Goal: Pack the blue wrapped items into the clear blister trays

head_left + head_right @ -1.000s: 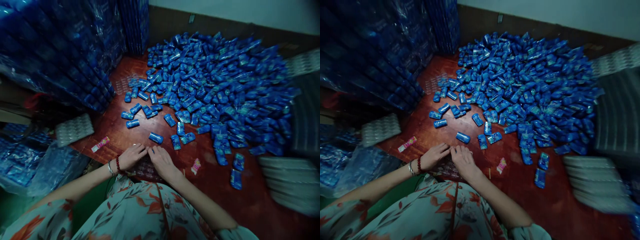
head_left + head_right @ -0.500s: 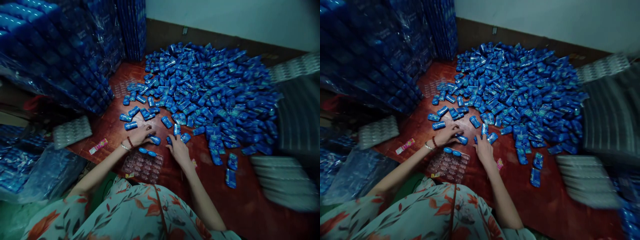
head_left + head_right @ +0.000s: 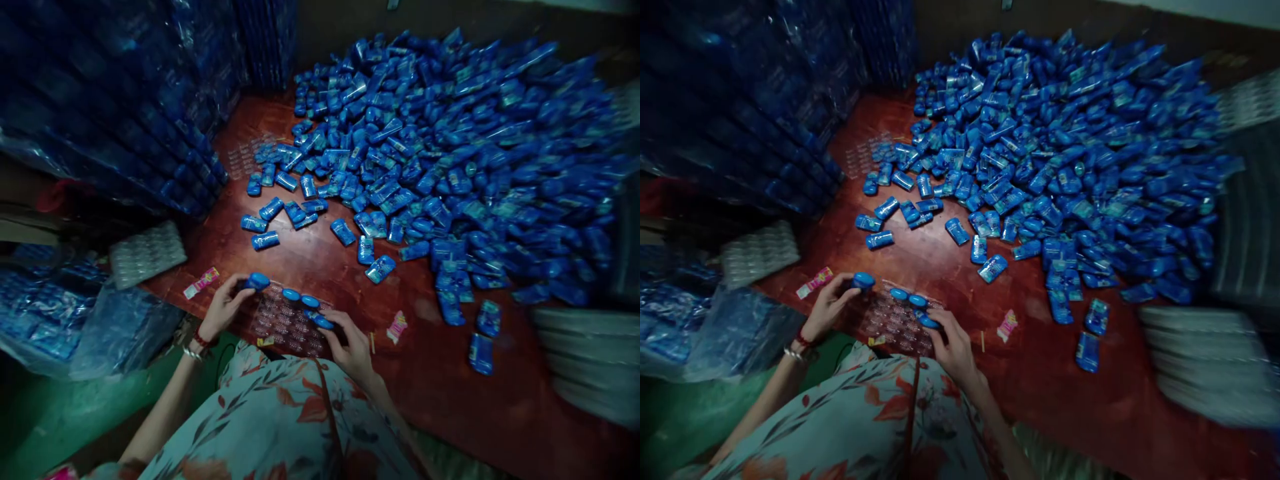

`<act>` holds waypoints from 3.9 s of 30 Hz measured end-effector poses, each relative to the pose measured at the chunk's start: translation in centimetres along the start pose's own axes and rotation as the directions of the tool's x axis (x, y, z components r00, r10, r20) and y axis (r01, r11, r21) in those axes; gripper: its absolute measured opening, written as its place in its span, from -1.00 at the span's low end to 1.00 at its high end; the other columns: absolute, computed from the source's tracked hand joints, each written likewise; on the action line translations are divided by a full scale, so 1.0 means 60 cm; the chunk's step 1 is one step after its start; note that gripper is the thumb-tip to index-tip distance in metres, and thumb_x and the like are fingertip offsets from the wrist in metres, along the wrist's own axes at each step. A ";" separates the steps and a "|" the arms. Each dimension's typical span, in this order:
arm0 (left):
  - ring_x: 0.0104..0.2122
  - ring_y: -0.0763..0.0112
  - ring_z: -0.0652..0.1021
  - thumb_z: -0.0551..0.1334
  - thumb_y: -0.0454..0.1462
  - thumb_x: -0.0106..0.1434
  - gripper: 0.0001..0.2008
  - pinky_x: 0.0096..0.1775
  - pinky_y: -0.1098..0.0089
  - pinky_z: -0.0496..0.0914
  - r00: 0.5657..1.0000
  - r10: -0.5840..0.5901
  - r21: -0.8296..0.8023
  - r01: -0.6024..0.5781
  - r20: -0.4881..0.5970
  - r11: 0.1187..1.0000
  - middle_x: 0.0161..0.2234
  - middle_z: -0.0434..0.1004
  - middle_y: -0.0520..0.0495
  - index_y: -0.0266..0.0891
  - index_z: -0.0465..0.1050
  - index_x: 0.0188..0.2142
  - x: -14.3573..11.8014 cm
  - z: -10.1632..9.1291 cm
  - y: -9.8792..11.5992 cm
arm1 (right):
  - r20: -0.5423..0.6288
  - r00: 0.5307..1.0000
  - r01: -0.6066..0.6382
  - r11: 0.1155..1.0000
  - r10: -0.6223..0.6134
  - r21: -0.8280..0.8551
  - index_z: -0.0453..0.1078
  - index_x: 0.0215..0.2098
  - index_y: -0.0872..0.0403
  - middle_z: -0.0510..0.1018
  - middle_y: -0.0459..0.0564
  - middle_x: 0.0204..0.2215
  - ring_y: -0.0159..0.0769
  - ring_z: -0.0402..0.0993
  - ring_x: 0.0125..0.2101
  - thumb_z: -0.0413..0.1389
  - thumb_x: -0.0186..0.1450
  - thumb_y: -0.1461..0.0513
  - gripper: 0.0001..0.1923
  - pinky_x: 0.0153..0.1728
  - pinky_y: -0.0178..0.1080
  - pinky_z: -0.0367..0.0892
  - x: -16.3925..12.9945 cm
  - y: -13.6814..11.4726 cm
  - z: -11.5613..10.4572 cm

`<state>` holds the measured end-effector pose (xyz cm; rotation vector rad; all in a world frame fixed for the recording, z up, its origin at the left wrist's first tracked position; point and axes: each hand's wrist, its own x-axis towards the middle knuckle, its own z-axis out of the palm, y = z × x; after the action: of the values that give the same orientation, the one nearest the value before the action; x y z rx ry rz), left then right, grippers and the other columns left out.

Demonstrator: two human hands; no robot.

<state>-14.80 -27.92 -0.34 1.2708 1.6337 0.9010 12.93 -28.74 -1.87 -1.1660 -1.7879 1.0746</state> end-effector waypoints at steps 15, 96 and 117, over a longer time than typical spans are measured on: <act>-0.21 0.30 0.44 0.23 -0.13 0.17 -0.78 -0.10 0.31 0.31 1.000 0.019 0.031 -0.019 0.016 0.999 -0.29 0.50 -0.09 -0.21 0.49 -0.27 -0.058 0.065 0.015 | 0.346 0.907 0.421 0.584 -0.242 -0.694 0.41 -0.20 0.14 0.41 0.04 -0.44 -0.30 0.27 -0.40 -0.16 0.31 0.40 -0.69 -0.37 -0.26 0.21 0.055 -0.050 0.007; -0.11 0.26 0.42 0.02 -0.21 0.32 -0.73 -0.02 0.18 0.24 0.868 0.488 0.579 -0.352 -0.093 0.736 -0.15 0.46 -0.15 -0.17 0.45 -0.14 0.153 0.000 0.025 | 0.195 0.962 0.270 0.749 -0.189 -0.605 0.45 -0.13 0.03 0.52 0.02 -0.28 -0.27 0.38 -0.21 -0.03 0.31 0.29 -0.75 -0.18 -0.18 0.29 0.187 0.014 -0.083; -0.11 0.28 0.46 0.09 -0.28 0.27 -0.63 -0.08 0.31 0.29 0.881 0.432 0.332 -0.473 0.191 0.816 -0.08 0.47 -0.13 -0.19 0.25 0.09 0.127 0.035 0.025 | 0.555 0.812 0.326 0.647 0.181 -0.689 0.11 0.15 -0.06 0.41 0.05 -0.09 -0.26 0.45 -0.23 -0.02 0.27 0.30 -0.52 -0.32 -0.29 0.24 0.201 -0.030 -0.020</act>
<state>-13.20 -20.06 -1.22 2.0021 1.4791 0.7984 9.58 -17.57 1.80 -1.2656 -2.9616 0.6228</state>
